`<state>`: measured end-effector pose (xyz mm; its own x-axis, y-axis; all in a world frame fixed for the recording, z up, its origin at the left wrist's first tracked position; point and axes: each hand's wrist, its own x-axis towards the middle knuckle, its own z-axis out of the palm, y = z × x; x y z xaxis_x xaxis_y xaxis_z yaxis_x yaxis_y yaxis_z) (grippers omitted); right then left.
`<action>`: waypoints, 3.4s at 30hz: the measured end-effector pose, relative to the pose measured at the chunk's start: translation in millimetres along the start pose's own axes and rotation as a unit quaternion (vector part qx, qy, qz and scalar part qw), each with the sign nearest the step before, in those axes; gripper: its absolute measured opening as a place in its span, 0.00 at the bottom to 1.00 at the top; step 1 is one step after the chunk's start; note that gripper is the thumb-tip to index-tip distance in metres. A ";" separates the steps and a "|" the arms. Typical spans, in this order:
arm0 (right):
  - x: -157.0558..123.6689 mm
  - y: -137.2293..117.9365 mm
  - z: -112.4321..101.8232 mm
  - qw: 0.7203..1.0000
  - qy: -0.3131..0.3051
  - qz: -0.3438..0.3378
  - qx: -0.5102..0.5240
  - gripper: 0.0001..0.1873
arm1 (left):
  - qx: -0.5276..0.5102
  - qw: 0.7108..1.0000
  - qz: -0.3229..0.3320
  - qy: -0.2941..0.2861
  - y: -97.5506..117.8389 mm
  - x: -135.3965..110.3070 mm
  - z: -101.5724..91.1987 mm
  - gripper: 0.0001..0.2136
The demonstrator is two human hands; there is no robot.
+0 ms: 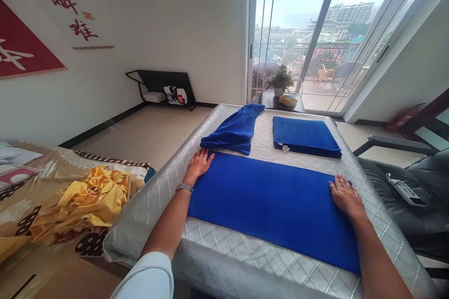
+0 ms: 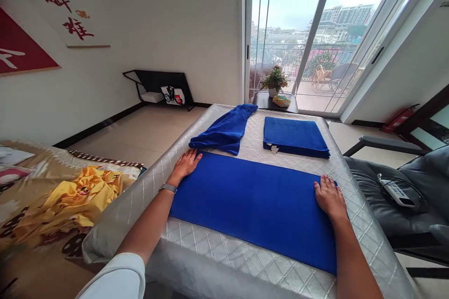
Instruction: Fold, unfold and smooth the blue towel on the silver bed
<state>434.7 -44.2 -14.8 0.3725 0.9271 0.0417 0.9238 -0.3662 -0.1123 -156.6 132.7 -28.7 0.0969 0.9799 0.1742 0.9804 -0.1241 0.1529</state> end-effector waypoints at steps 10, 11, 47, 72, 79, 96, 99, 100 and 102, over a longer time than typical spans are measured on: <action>0.5 3.8 -4.6 1.000 0.000 0.016 0.004 0.39 | -0.013 1.000 -0.001 0.008 0.3 0.8 1.3 0.33; 0.6 3.5 -4.2 1.000 0.001 0.017 0.003 0.39 | -0.010 1.000 -0.002 0.010 1.0 0.9 1.9 0.33; -32.7 -238.3 9.2 0.981 -0.037 -0.191 0.001 0.33 | -0.088 0.962 0.259 -0.010 238.5 -45.1 24.0 0.31; -11.3 2.3 -6.3 0.999 -0.010 0.052 0.006 0.39 | -0.004 1.000 0.012 0.018 14.2 -8.3 4.7 0.35; -13.1 -2.1 -11.8 0.998 0.000 0.069 -0.004 0.38 | -0.002 0.999 0.001 0.045 21.7 -11.3 -6.4 0.32; -84.7 -226.0 0.7 0.984 -0.019 -0.177 -0.004 0.33 | -0.083 0.955 0.285 -0.008 220.9 -100.4 8.7 0.29; -83.4 -224.5 8.4 0.985 -0.023 -0.171 -0.004 0.34 | -0.084 0.956 0.280 -0.011 220.7 -103.2 8.1 0.31; -82.6 -222.4 9.1 0.985 -0.023 -0.172 -0.005 0.34 | -0.085 0.956 0.281 -0.013 219.4 -102.9 7.2 0.31; -80.4 -216.4 8.2 0.985 -0.030 -0.168 -0.009 0.34 | -0.087 0.956 0.278 -0.017 214.0 -101.2 4.9 0.31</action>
<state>204.1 -38.8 -1.9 0.0399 0.9991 0.0152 0.9956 -0.0385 -0.0852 44.3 7.8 -18.4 0.6039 0.7586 0.2446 0.7320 -0.6493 0.2063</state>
